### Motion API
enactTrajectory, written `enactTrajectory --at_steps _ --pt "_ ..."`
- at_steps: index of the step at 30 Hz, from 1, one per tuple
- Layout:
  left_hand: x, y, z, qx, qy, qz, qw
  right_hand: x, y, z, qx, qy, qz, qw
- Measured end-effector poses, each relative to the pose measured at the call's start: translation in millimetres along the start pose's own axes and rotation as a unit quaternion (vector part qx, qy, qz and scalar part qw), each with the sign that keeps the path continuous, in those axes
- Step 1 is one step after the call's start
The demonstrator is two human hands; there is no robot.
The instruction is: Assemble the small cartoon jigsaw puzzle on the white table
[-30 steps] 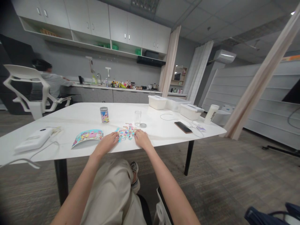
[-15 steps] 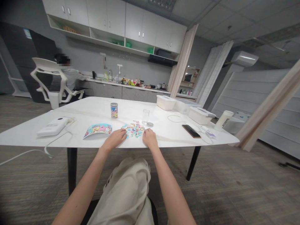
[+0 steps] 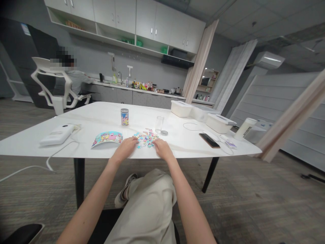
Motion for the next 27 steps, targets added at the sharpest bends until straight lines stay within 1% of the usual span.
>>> enactTrajectory --at_steps 5,8,12,15,19,24,27 --pt "1.8 -0.6 0.0 0.018 0.015 0.004 1.0 0.5 -1.9 -2.5 -0.023 -0.01 0.002 1.0" --pt "3.3 -1.7 -2.4 0.011 0.01 0.01 1.0 3.6 -3.8 -3.9 -0.036 -0.013 -0.009 0.999" --pt "2.3 -2.5 -4.4 -0.001 0.006 0.014 1.0 2.0 -3.7 -1.2 -0.01 -0.005 0.002 1.0" --pt "3.4 -3.1 -6.8 -0.022 0.001 -0.001 1.0 0.6 -3.2 -1.9 0.001 0.007 0.003 1.0" --pt "5.5 -3.3 -12.8 -0.064 -0.021 -0.009 0.998 1.2 -3.6 -6.8 -0.022 -0.003 -0.008 1.0" --pt "-0.6 0.7 -10.9 -0.06 -0.033 0.009 0.998 -2.7 -3.5 -7.0 -0.044 -0.025 0.02 0.999" --pt "-7.2 3.7 -9.2 -0.054 -0.01 0.017 0.998 2.2 -5.9 -10.2 -0.087 -0.038 0.001 0.996"
Point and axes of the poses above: each hand's wrist, its own y-axis towards the middle knuckle, its own x-axis out of the back of the hand, z = x × y, the point moved 9 cm from there along y, towards the middle knuckle, and after that the axes turned 15 degrees about z, right-handed, at the moved point
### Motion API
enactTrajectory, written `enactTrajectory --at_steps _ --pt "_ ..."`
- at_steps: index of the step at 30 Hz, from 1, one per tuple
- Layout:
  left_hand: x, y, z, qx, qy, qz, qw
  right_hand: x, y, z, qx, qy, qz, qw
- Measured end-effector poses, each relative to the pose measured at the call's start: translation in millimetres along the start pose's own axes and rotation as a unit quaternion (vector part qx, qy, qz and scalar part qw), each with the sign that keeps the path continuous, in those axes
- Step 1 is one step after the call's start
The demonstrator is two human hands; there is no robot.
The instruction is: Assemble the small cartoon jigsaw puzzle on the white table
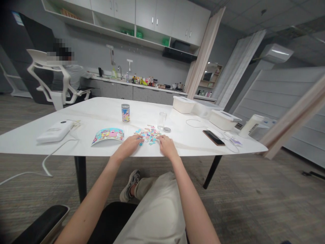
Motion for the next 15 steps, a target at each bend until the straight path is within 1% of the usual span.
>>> enactTrajectory --at_steps 3,5,8,15 --pt "-3.4 1.8 2.0 0.005 0.008 0.0 1.0 5.8 -3.4 -11.1 -0.077 -0.001 -0.028 0.997" --pt "-3.7 2.3 3.3 0.009 0.002 -0.003 1.0 5.7 -4.4 -16.3 -0.106 0.003 -0.03 0.994" --pt "-4.2 2.4 4.5 0.014 -0.003 -0.002 1.0 3.4 -3.6 -19.6 -0.109 0.008 -0.027 0.994" --pt "-3.0 0.8 2.9 0.022 0.011 0.001 1.0 2.3 -2.2 -29.2 -0.114 0.021 -0.043 0.992"
Point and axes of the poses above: each hand's wrist, its own y-axis towards the middle knuckle, its own x-axis out of the back of the hand, z = x × y, the point moved 9 cm from there along y, towards the middle knuckle, and after that the axes turned 15 degrees about z, right-handed, at the moved point
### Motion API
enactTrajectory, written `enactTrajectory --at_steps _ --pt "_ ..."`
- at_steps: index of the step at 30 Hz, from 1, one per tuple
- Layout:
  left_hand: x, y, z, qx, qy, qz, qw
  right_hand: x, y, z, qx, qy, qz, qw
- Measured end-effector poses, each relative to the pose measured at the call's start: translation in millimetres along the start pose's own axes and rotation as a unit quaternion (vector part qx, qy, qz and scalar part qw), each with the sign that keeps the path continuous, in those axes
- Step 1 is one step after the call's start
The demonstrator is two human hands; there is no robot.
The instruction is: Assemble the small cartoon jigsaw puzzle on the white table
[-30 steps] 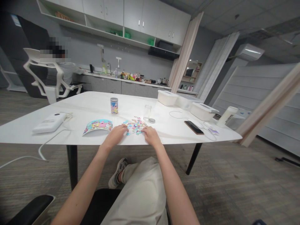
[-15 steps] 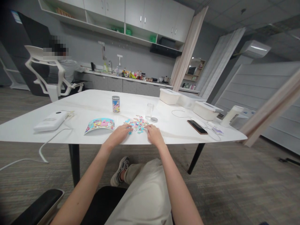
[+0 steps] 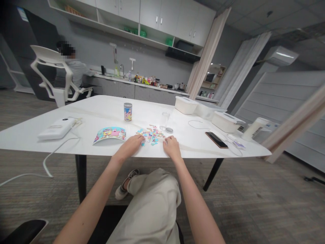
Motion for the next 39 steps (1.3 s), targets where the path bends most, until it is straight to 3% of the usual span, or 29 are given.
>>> enactTrajectory --at_steps 16,21,31,35,39 --pt "3.3 -5.0 0.2 0.017 0.004 0.009 1.0 -1.3 7.3 -5.6 0.044 0.154 -0.01 0.987" --pt "6.0 -5.4 -2.2 0.016 0.011 0.01 1.0 -1.2 6.1 -4.4 0.044 0.154 -0.006 0.987" --pt "8.8 -2.1 -24.1 -0.025 0.141 0.02 0.99 -5.7 4.0 -1.3 0.083 0.145 -0.008 0.986" --pt "24.0 11.8 -36.0 -0.057 0.192 0.006 0.98 -6.5 4.1 -5.1 0.071 0.148 -0.008 0.986" --pt "34.0 47.8 -38.7 -0.086 0.19 0.012 0.978 -4.4 -1.8 8.7 0.102 0.095 -0.001 0.99"
Point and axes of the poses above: each hand's wrist, its own y-axis towards the middle knuckle, its own x-axis out of the back of the hand, z = x × y, the point moved 9 cm from there along y, towards the middle knuckle, and after that the axes turned 15 degrees about z, right-handed, at the moved point
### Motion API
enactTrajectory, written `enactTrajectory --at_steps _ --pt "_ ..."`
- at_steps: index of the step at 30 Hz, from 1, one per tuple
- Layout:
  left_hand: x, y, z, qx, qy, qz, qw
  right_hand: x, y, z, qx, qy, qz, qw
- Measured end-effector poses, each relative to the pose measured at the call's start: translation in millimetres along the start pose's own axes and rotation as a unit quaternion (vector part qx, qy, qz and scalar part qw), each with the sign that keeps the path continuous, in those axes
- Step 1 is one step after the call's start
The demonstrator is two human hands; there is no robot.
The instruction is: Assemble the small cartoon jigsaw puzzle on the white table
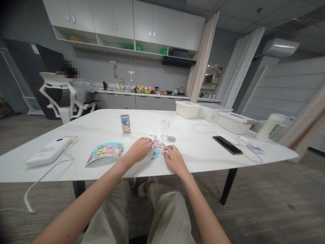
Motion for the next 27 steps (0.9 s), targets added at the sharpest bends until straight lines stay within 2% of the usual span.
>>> enactTrajectory --at_steps 2,4,6,9,12,15,20,24,27 --pt "-2.3 17.0 1.9 -0.028 -0.005 0.003 1.0 -3.4 -0.5 8.4 0.006 -0.027 0.03 0.999" --pt "-8.1 27.6 7.6 -0.027 -0.018 -0.002 0.999 -8.9 0.0 12.8 -0.007 -0.043 0.074 0.996" --pt "-15.6 31.0 12.0 -0.02 -0.043 -0.014 0.999 -15.3 0.8 14.3 -0.027 -0.049 0.123 0.991" --pt "-25.7 28.5 1.7 -0.067 -0.073 -0.024 0.995 -21.1 1.5 16.6 -0.033 -0.049 0.17 0.984" --pt "-28.7 25.5 -9.7 -0.092 -0.088 -0.021 0.992 -19.7 2.1 19.3 -0.022 -0.055 0.166 0.984" --pt "-27.4 24.4 -13.1 -0.084 -0.096 -0.003 0.992 -17.4 2.0 21.8 -0.005 -0.068 0.149 0.987" --pt "-25.8 21.4 -0.7 -0.049 -0.111 0.008 0.993 -14.1 2.7 22.6 0.015 -0.079 0.11 0.991" --pt "-29.0 20.6 11.3 -0.029 -0.133 0.004 0.991 -15.2 4.2 21.9 0.03 -0.075 0.104 0.991" --pt "-30.6 20.6 12.3 -0.029 -0.137 0.004 0.99 -14.8 4.9 21.2 0.036 -0.072 0.102 0.992"
Point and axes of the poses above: each hand's wrist, its own y-axis towards the middle knuckle, its own x-axis out of the back of the hand, z = x × y, the point moved 9 cm from there along y, towards the middle knuckle, and after that the axes turned 15 degrees about z, right-handed, at the moved point
